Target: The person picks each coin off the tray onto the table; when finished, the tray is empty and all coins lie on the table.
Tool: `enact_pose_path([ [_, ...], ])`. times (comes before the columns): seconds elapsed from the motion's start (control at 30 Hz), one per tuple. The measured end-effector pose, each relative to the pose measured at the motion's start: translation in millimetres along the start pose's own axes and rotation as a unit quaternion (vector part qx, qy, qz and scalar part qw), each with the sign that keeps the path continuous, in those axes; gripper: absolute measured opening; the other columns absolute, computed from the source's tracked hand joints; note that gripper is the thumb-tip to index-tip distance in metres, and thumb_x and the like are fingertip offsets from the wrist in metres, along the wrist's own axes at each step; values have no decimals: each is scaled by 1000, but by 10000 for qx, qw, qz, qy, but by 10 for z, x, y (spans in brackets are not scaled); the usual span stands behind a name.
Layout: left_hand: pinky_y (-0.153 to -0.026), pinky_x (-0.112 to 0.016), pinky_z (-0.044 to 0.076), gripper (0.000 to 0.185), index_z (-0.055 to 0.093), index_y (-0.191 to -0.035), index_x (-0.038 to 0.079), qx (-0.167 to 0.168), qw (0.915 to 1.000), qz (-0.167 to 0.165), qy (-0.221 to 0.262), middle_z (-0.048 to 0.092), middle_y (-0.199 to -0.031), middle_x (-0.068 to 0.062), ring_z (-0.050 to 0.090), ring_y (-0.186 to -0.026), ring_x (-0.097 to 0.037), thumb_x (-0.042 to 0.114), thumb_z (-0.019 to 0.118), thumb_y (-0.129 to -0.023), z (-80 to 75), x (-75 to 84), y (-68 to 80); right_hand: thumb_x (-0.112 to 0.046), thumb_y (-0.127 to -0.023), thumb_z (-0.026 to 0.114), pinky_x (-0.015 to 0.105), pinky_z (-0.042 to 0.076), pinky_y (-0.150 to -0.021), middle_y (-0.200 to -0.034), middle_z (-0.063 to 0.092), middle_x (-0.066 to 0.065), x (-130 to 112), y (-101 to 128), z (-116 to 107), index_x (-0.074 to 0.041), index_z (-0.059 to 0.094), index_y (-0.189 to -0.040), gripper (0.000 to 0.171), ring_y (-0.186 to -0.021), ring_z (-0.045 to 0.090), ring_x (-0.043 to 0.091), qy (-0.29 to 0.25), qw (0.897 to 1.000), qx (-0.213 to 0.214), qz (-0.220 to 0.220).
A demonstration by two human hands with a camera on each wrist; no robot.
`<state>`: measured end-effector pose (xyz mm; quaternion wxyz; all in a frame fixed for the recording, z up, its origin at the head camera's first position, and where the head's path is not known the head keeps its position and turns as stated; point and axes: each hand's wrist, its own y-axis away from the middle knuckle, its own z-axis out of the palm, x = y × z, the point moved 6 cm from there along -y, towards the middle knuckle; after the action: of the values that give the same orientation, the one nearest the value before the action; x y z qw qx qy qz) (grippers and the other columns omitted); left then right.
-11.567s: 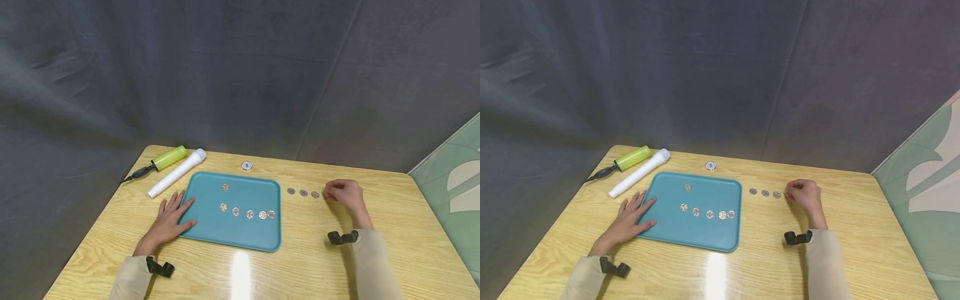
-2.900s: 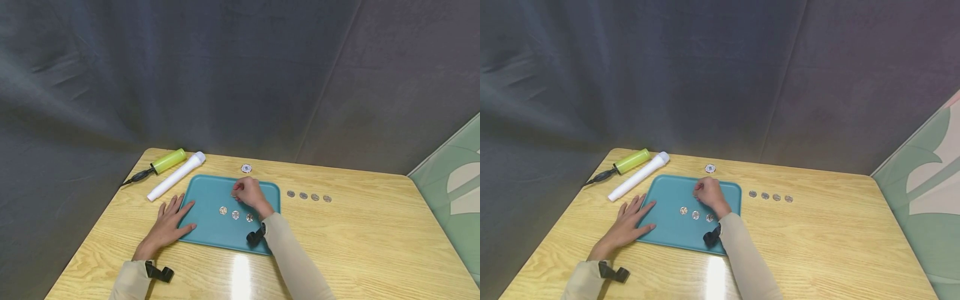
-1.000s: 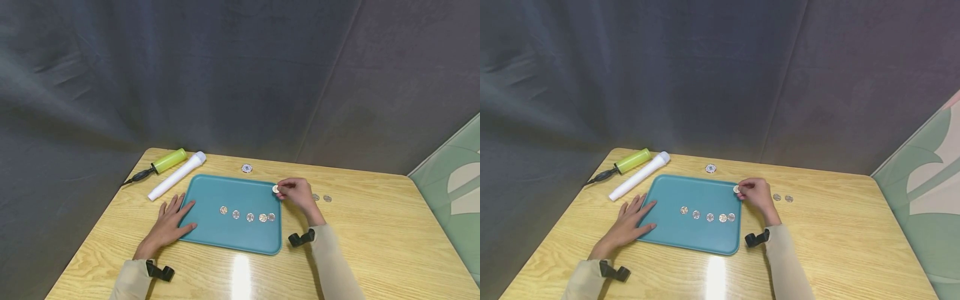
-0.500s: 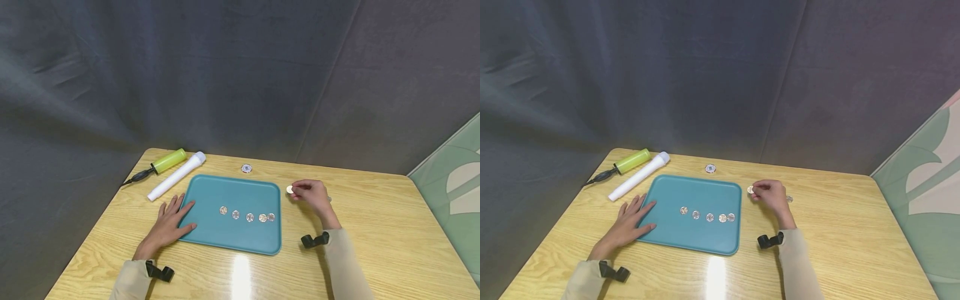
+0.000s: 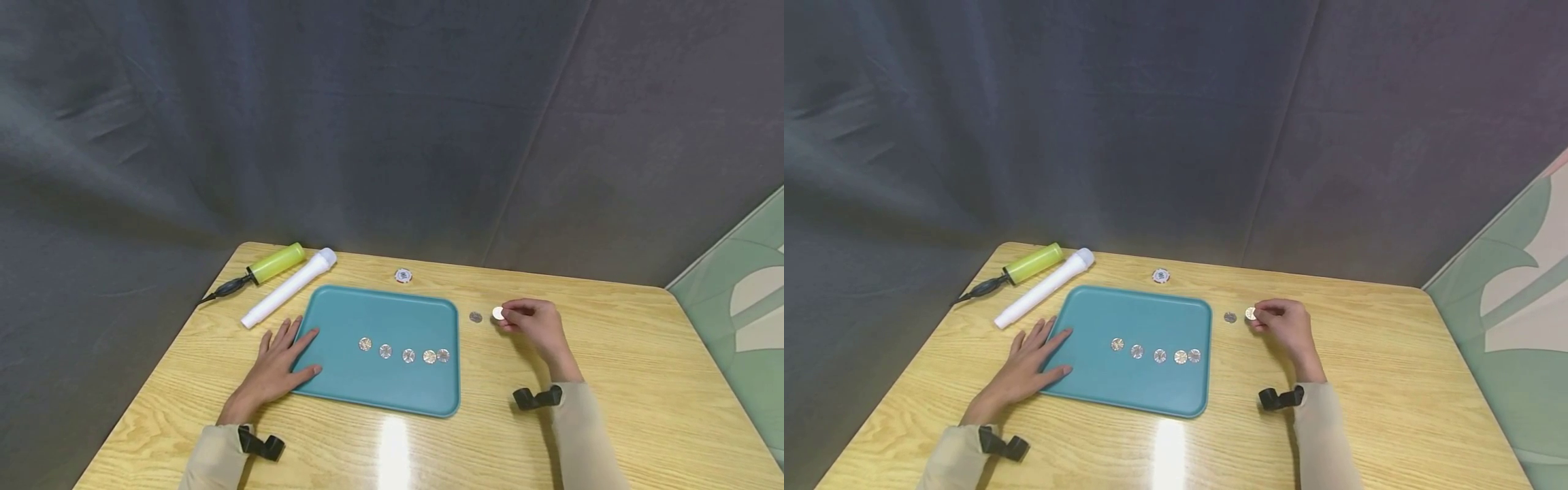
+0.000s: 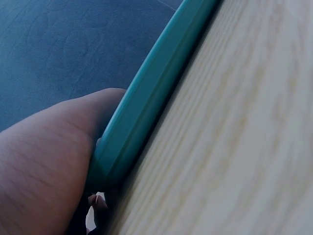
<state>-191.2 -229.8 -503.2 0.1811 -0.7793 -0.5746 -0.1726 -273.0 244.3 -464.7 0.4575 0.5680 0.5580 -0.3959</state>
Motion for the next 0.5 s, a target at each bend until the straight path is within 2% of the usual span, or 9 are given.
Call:
enact_pose_path([
  [0.17,-117,-72,6,73,41,-155,18,-44,10000,-40,9,19,-167,-21,12,-155,-48,45,66,-92,3,-1,-1,2,-97,60,24,62,-72,-85,73,-3,60,16,-133,23,56,-124,35,-72,73,2,69,9999,93,99],
  [0.5,-117,-72,6,74,42,-154,16,14,10000,22,32,20,-167,-23,13,-154,-50,44,68,-91,-1,-6,1,2,-97,59,22,61,-72,-81,70,-15,150,100,-412,25,52,-127,38,-73,72,1,128,9995,259,126],
])
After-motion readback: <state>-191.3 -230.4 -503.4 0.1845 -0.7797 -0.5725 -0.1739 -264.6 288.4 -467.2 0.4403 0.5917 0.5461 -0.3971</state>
